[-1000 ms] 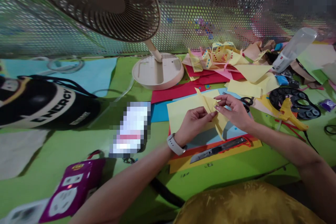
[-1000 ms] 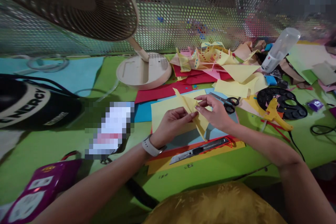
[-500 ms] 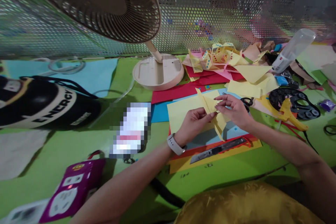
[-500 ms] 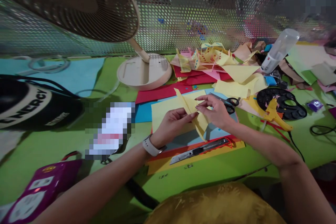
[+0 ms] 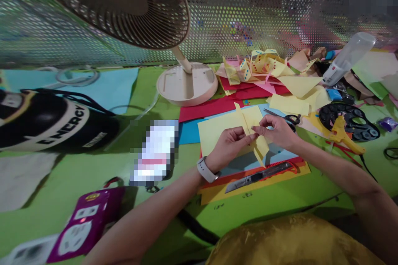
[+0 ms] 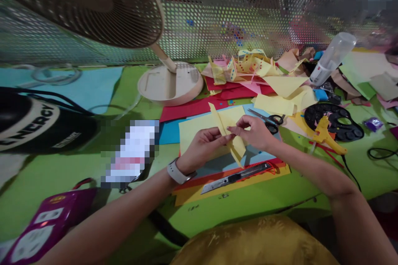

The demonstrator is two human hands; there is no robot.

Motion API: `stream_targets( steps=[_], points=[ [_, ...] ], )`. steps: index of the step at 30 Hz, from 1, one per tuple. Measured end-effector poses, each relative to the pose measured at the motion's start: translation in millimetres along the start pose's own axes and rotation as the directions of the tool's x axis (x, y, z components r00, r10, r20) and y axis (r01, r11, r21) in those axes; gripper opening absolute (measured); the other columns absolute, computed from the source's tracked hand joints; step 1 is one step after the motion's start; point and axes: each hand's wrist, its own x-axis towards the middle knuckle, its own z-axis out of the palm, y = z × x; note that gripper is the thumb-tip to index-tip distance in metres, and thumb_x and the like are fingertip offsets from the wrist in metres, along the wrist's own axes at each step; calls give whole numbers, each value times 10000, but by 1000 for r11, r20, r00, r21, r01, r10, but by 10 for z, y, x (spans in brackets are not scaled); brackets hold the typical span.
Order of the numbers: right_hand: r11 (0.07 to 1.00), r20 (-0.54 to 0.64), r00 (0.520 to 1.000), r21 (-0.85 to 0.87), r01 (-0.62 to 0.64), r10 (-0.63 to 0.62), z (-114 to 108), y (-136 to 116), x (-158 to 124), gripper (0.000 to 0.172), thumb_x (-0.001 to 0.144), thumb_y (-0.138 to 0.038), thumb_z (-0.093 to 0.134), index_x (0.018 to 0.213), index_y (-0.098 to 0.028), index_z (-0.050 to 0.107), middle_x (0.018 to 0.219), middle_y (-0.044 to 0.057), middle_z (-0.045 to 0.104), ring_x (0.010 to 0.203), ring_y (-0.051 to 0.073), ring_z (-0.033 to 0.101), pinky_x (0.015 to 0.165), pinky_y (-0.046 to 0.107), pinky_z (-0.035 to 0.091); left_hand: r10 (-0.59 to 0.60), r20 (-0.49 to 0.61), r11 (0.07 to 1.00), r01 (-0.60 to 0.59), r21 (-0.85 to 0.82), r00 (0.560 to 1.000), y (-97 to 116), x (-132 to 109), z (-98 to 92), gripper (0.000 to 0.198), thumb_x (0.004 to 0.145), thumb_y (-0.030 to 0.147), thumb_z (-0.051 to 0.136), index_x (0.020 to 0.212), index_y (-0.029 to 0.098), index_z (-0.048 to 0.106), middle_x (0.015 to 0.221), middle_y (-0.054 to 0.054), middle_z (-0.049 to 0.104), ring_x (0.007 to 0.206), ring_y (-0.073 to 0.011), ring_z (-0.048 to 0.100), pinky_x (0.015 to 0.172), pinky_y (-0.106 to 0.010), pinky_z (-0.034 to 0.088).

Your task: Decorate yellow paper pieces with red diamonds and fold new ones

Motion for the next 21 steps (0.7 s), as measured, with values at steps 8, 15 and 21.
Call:
stream_targets(
  steps=[8,15,21],
  points=[
    [994,-31,997,-83,64,-67,-57,-98,-28,465,850,-597,519,639,-186,572,635,-2,585,647,128,516,622,272,397,15,36,999,-16,41,999,124,-11,-25,319,663,436,786,673,138,671,609,-17,637,554,-116,531,495,-225,402],
    [988,17,989,-28,149,-149,-124,-204,-39,376,817,-536,608,670,-195,552,654,-15,555,631,115,492,620,267,397,-13,134,1000,13,3,991,244,-47,-52,295,661,402,789,807,148,748,701,-34,698,593,-122,554,575,-249,451],
    [990,37,990,-26,138,-137,-72,-180,-73,367,830,-509,598,658,-196,514,620,-30,515,605,108,462,583,261,373,-46,138,992,62,-109,989,184,-30,-27,265,636,373,806,768,150,750,707,-39,705,610,-127,575,601,-254,464]
  ],
)
